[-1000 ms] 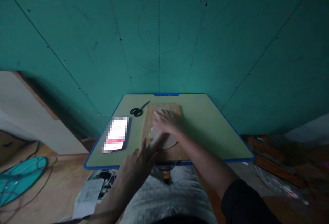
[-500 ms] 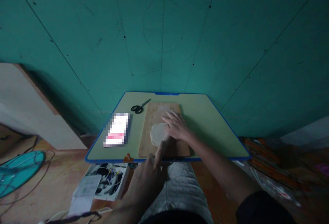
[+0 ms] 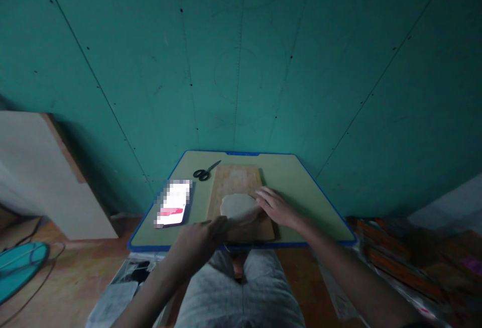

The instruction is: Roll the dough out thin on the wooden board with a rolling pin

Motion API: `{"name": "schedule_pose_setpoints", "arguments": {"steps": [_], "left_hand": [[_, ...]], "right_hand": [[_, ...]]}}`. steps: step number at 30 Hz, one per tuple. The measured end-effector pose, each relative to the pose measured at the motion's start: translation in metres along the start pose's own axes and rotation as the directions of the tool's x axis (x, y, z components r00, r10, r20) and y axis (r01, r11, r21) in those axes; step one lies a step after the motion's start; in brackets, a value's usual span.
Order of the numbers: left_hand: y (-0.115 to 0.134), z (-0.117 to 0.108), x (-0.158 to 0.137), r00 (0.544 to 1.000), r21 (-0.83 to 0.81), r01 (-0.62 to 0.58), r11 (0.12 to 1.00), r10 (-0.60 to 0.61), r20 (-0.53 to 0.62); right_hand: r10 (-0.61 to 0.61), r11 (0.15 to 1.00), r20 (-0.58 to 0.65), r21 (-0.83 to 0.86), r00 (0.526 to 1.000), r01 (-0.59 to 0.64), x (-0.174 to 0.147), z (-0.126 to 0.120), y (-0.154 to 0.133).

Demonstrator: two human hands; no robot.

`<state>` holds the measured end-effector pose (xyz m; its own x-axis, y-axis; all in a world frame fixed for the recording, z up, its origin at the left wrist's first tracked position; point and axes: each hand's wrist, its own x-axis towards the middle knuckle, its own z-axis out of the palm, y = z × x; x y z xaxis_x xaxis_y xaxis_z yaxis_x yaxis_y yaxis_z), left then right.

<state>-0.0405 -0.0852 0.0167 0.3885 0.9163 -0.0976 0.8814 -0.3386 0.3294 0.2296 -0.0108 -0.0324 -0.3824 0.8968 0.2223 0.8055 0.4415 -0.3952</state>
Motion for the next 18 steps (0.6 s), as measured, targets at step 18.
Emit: {"name": "schedule_pose_setpoints", "arguments": {"steps": [18], "left_hand": [[-0.048, 0.044, -0.046, 0.982, -0.221, 0.156, 0.963, -0.175, -0.068]], "right_hand": [[0.197, 0.74, -0.139, 0.67, 0.97, -0.054, 0.048, -0.032, -0.043]]}}
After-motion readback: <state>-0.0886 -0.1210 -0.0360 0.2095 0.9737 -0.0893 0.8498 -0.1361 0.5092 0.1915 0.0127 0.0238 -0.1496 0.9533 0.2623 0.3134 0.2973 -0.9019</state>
